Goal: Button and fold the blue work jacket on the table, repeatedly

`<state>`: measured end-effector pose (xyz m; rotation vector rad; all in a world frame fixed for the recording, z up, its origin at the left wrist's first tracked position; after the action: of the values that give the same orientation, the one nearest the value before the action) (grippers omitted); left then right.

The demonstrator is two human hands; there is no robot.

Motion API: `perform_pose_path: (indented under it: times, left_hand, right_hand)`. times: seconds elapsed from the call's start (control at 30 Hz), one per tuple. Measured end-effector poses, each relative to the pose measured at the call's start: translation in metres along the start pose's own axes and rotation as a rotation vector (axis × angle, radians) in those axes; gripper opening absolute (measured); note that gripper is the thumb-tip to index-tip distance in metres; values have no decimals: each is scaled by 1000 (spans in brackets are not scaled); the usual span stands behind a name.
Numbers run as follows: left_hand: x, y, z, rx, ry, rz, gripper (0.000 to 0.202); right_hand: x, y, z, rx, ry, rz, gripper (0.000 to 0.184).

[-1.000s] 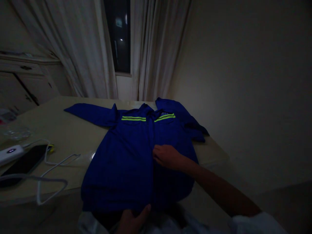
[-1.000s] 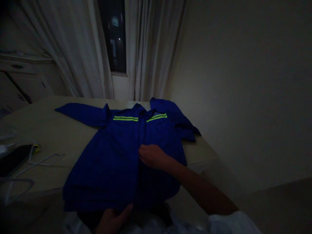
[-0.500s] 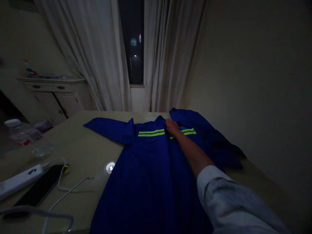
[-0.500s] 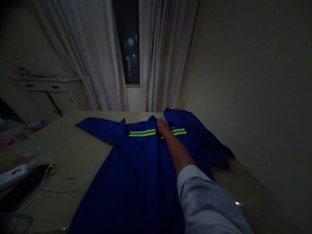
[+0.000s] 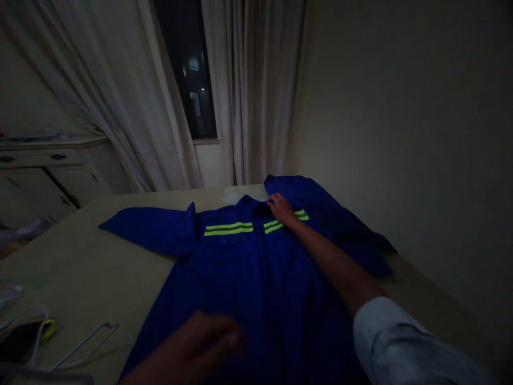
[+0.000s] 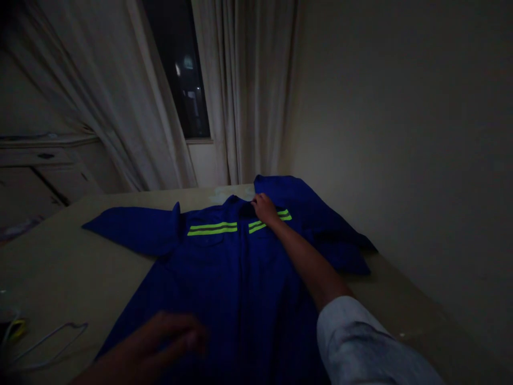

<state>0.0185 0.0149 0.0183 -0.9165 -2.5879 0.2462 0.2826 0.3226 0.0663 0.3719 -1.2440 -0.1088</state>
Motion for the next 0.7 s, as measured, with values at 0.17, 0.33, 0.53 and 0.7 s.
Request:
perform_pose_path:
  times: [0.17, 0.33, 0.53, 0.7]
  left_hand:
    - [92, 163, -62, -369, 268, -500, 46]
    - [176, 277, -56, -205, 538, -811, 54]
    - [218, 339, -36, 63, 682, -766, 56]
    - [228, 327, -37, -160, 275, -666, 35]
  right_hand:
    - [-3, 32, -13, -205, 128, 3, 26]
    - [-22, 34, -26, -202, 113, 63, 37]
    - [-43, 38, -26, -71, -20, 266, 101]
    - [-30, 47, -33, -180, 26, 242, 68]
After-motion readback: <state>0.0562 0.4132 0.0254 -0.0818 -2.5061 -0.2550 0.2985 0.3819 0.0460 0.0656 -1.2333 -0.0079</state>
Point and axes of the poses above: each hand's wrist, its own y-axis towards the middle knuckle, its own x-axis out of the back of the hand, z = x × y, the point moved 9 cm from there along y, towards the middle knuckle, and after that the axes turned 4 degrees about -x, right-handed, at the moved point
